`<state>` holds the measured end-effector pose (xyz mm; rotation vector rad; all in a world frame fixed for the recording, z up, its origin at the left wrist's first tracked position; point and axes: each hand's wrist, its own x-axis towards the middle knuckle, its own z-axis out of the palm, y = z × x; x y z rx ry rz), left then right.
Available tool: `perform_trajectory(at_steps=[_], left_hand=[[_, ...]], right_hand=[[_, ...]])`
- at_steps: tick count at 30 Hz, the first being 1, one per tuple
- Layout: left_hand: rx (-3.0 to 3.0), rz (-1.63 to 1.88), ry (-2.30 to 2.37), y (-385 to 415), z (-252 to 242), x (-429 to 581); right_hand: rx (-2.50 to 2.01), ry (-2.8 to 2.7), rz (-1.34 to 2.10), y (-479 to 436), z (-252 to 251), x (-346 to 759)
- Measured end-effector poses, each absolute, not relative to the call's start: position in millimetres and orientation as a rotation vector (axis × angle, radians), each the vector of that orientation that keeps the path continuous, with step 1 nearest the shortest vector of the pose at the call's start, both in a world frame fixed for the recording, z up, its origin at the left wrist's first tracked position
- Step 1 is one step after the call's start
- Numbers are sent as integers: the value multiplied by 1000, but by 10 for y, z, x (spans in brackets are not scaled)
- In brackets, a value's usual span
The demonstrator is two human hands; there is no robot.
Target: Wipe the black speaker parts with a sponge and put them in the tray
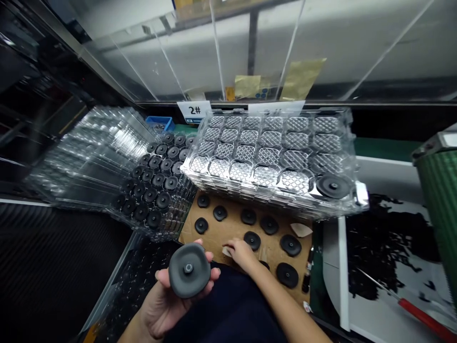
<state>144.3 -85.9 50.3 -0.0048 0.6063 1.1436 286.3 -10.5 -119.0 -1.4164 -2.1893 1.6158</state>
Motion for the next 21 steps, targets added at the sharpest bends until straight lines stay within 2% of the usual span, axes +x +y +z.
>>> perform_trajectory(at_steps=[4, 8, 11, 15, 21], left_hand=[[-7, 1108, 577, -839, 532, 1467], [149, 1149, 675, -835, 512, 1468], [706, 1182, 998, -830, 454, 1455], [1603, 1020, 1256, -805, 384, 1430], [1842, 934, 1286, -768, 413, 1454]], right_hand=[[-1456, -2185, 1619, -289, -1385, 2856], [-1469, -2123, 1555, -267, -1281, 3018], [-1425, -2028, 1552, -243, -1021, 3201], [-1403, -1838, 1507, -318, -559, 3409], [-1278, -1718, 1428, -465, 11, 3597]])
